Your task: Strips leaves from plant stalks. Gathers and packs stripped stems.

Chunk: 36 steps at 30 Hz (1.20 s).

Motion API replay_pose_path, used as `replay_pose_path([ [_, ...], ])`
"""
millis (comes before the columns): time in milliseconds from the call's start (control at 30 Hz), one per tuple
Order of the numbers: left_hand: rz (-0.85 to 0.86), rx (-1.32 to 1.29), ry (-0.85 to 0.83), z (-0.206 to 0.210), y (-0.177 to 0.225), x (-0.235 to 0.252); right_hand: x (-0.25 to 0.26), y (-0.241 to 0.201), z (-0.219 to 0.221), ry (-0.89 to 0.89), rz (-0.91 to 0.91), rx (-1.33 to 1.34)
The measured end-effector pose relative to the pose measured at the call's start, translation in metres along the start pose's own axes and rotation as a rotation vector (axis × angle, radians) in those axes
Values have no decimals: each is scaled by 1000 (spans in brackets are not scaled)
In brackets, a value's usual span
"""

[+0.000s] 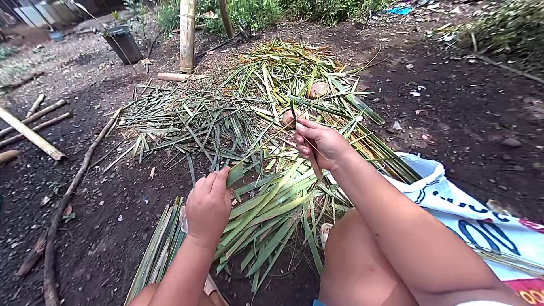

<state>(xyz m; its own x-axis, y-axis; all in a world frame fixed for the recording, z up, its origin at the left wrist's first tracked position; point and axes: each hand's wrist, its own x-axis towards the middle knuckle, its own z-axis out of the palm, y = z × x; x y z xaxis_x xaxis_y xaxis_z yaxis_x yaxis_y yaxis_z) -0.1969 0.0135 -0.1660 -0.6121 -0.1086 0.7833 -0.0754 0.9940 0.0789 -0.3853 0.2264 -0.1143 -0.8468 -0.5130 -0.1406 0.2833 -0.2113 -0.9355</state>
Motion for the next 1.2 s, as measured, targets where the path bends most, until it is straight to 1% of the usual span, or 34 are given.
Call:
replay_pose_path([
  [133,30,-9,-25,-11,-20,-2,12,-2,-28,2,1,93],
  [233,61,-2,-31,-19,-36,-5,11,-17,-29,36,35,95],
  [333,69,24,-22,-29,-55,-5,14,-19,-34,35,30,104],
  [400,49,41,-14,-36,-70,-6,17,-19,-39,37,16,119],
  [500,-19,70,-14,-50,-102,-9,27,-20,-56,124,-25,234],
  [567,-75,48,-54,-61,-125,-13,32,-21,-70,150,-66,286],
  [633,-113,-28,-122,-63,-135,-17,33,-20,-74,126,-82,289],
  [700,-173,-96,-213,-57,-125,-22,31,-16,-61,126,-76,278],
  [767,-319,-160,-335,-49,-100,-22,28,-5,-40,95,-57,196],
  [833,-525,-231,-465,-41,-71,-17,22,10,-15,10,-33,107],
  [933,-706,-363,-571,-30,-42,-10,6,30,28,-190,48,-48],
  [1033,-784,-470,-622,-26,-24,-2,-10,50,62,-364,138,-135],
  [1100,-810,-483,-650,-23,-17,3,-18,60,76,-402,182,-177],
  [1200,-784,-478,-663,-21,-9,7,-23,70,86,-419,233,-204],
])
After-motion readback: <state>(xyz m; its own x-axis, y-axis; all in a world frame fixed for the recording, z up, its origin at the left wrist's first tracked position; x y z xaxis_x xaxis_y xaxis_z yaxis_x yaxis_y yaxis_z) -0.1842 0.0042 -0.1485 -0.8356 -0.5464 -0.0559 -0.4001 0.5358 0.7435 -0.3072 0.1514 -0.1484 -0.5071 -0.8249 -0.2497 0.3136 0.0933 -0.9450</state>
